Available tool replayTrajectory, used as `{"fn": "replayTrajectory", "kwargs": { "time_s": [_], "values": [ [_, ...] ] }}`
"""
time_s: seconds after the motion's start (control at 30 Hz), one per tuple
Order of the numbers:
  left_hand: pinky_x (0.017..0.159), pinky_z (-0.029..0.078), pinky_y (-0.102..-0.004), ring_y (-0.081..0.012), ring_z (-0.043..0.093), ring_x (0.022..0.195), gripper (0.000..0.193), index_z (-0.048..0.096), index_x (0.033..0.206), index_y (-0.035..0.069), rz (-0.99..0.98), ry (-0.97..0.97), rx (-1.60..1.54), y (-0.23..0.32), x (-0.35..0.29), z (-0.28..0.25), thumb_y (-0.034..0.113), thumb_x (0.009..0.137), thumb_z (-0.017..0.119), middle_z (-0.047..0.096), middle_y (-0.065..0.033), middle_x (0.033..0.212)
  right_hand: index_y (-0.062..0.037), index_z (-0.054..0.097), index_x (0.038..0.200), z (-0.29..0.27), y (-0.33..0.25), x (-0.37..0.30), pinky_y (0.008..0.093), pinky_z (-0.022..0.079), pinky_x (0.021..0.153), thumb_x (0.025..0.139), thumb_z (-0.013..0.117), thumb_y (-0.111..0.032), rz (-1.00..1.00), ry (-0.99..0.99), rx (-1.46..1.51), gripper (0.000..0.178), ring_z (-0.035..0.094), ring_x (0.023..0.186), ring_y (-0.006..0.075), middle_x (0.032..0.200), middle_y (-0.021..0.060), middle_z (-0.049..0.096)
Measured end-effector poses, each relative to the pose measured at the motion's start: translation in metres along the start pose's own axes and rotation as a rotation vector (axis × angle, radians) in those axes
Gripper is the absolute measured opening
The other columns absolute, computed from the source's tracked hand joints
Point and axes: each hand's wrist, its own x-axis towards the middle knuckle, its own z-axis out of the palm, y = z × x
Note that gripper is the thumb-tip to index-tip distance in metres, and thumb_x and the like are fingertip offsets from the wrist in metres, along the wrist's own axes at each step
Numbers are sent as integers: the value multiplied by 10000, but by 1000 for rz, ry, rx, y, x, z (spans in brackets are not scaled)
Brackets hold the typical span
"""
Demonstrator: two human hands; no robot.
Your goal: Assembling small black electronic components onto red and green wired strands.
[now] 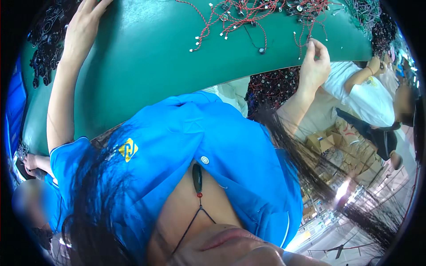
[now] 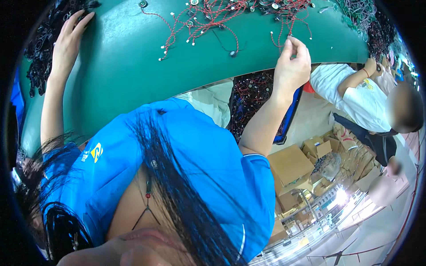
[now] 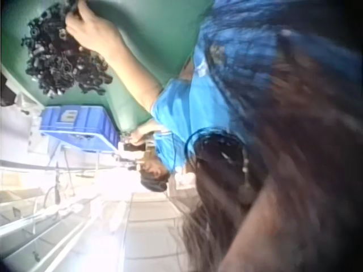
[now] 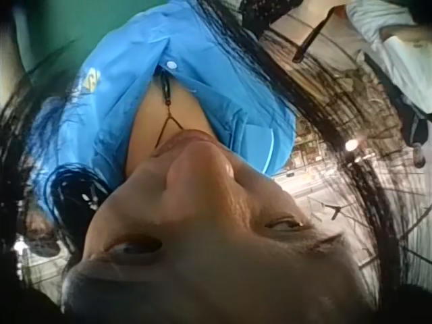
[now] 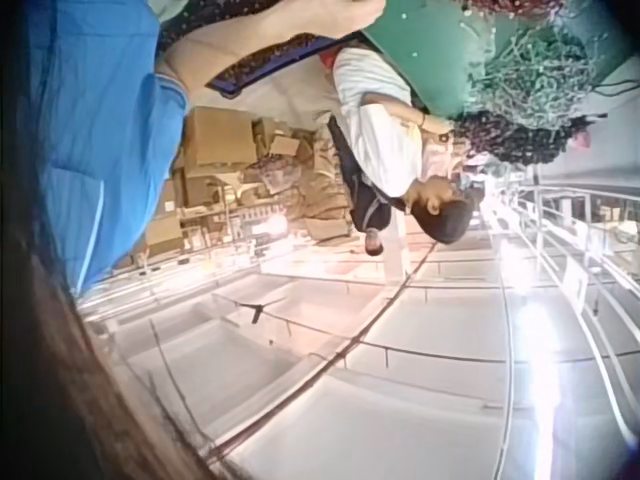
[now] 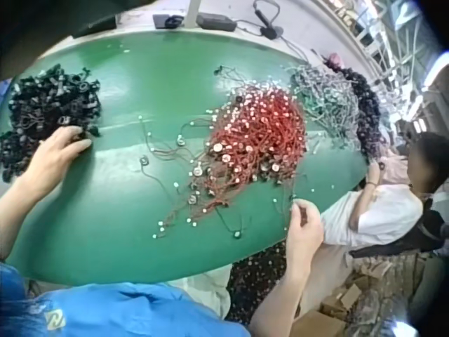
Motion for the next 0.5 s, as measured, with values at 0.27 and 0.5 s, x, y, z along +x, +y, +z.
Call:
{"fn": "replayTrajectory", "kwargs": {
  "time_s": [0.27,0.5],
  "values": [
    [876,485,-343,-241,575,1059,356,592,1213,127,-24,183,-118,2,5,-9,26,873,558,556,-63,1220,-73,669,992,18,37,26,325,480,672,823,669,-161,-25,36,61,190,587,693,179,845,56,620],
    [867,481,-338,-249,598,1010,324,606,1191,167,-159,188,-181,1,4,5,45,900,529,614,-52,1106,-62,658,935,28,45,35,332,479,679,817,685,-171,-192,-21,-55,163,583,689,199,812,75,606]
  ]
}}
